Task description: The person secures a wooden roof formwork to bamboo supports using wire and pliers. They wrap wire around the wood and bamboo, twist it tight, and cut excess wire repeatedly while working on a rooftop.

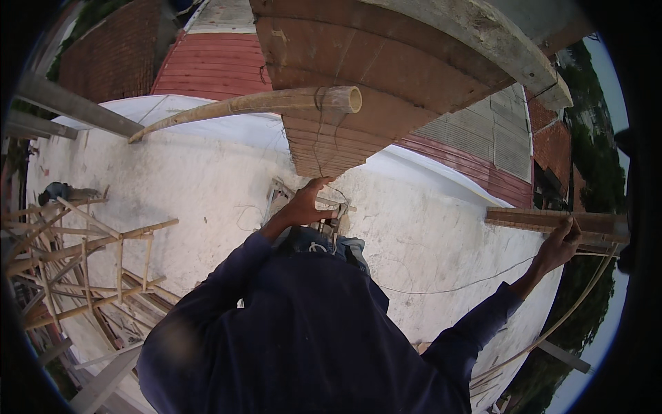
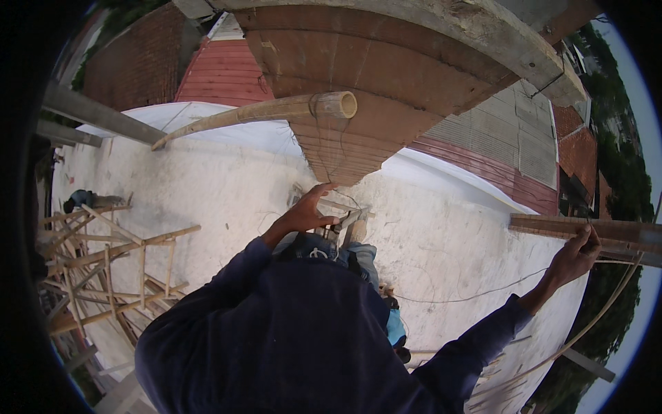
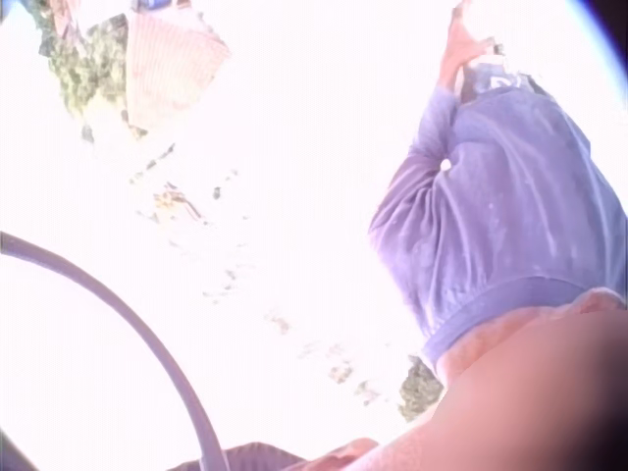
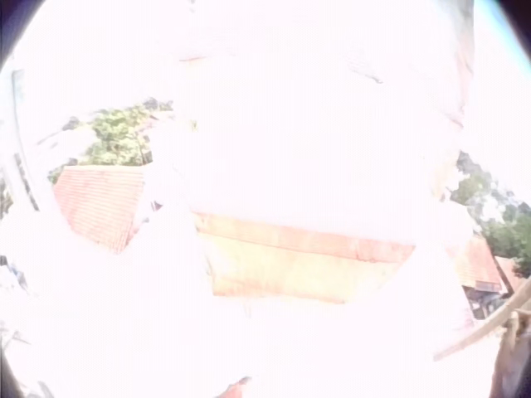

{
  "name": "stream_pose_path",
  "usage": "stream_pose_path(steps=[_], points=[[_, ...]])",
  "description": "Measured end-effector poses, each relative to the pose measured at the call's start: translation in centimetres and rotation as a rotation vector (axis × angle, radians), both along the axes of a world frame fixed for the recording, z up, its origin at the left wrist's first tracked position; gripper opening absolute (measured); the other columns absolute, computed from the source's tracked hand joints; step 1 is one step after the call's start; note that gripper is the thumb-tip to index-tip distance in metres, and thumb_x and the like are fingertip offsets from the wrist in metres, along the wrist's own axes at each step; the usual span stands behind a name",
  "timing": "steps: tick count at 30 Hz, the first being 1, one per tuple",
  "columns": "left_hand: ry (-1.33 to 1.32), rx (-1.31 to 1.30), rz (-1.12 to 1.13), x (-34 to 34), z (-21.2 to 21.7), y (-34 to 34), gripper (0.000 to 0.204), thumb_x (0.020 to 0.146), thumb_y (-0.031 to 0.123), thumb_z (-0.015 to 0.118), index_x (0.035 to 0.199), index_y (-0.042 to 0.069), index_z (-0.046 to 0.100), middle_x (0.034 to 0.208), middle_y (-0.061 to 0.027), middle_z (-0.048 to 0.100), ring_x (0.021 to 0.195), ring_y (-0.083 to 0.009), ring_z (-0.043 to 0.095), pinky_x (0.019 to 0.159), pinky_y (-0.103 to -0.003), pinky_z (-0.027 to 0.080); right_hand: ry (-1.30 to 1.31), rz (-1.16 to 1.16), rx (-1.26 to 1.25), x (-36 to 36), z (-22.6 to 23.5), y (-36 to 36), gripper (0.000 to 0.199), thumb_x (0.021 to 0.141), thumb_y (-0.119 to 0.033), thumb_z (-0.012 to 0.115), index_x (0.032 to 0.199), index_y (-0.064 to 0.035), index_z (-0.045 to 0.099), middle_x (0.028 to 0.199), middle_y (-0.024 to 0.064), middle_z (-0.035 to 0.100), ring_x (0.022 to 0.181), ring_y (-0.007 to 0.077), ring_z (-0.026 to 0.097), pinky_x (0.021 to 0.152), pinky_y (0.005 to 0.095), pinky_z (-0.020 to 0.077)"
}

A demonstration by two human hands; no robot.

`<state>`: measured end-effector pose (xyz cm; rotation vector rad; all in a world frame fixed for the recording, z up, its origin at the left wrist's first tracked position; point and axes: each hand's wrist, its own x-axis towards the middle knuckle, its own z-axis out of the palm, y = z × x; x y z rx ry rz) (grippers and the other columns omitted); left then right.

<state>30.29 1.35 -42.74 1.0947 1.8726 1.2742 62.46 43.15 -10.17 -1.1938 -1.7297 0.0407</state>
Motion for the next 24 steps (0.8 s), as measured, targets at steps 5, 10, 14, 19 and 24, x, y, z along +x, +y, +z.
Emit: stream_pose_path(steps=[5, 10, 14, 19, 24], points=[[0.024, 0.121, 0.704, -5.7, 4.0, 5.0, 0.064, 0.093, 0.042, 0.077, 0.134, 0.000, 0.050, 0.130, -0.0156, 0.057, 0.120, -0.0248, 0.057, 0.095, -0.039, 0.049, 0.072, 0.134, -0.122, -0.7, -2.9, -0.9, 0.030, 0.104, -0.031, 0.064, 0.108, -0.0014, 0.066, 0.092, 0.0074, 0.070, 0.087, 0.0151, 0.063, 0.080, 0.0303, 0.0503], [-0.188, 0.384, 0.575, -7.0, 8.2, 8.1, 0.050, 0.105, 0.046, 0.058, 0.103, -0.005, 0.061, 0.085, -0.0092, 0.060, 0.086, -0.0201, 0.060, 0.080, -0.035, 0.050, 0.030, 0.260, -0.164, -1.7, -4.6, -2.6, 0.028, 0.105, -0.031, 0.063, 0.104, -0.0033, 0.065, 0.086, 0.0043, 0.065, 0.082, 0.0129, 0.057, 0.074, 0.0292, 0.0466], [-0.114, 0.425, 0.760, -5.8, 11.8, 9.3, 0.053, 0.107, 0.043, 0.056, 0.077, -0.001, 0.054, 0.070, -0.0050, 0.048, 0.069, -0.0162, 0.044, 0.065, -0.037, 0.039, 0.053, 0.264, -0.243, -1.5, -5.5, -4.2, 0.026, 0.105, -0.028, 0.062, 0.102, -0.0024, 0.063, 0.084, 0.0032, 0.062, 0.080, 0.0120, 0.055, 0.076, 0.0280, 0.0466], [0.171, 0.563, 0.658, -4.8, 16.0, 12.2, 0.053, 0.106, 0.038, 0.061, 0.074, -0.003, 0.049, 0.070, -0.0024, 0.041, 0.068, -0.0132, 0.037, 0.063, -0.033, 0.034, 0.096, 0.363, -0.284, -1.1, -7.6, -5.5, 0.024, 0.105, -0.025, 0.061, 0.101, -0.0013, 0.062, 0.084, 0.0037, 0.061, 0.081, 0.0121, 0.056, 0.078, 0.0273, 0.0470], [0.266, 0.432, 0.269, -3.0, 18.4, 13.4, 0.045, 0.101, 0.033, 0.068, 0.075, -0.003, 0.060, 0.072, -0.0075, 0.045, 0.069, -0.0169, 0.043, 0.063, -0.036, 0.036, 0.095, 0.358, -0.422, -2.8, -9.5, -7.8, 0.024, 0.106, -0.028, 0.059, 0.112, -0.0043, 0.060, 0.080, 0.0022, 0.063, 0.069, 0.0069, 0.050, 0.065, 0.0237, 0.0425]])
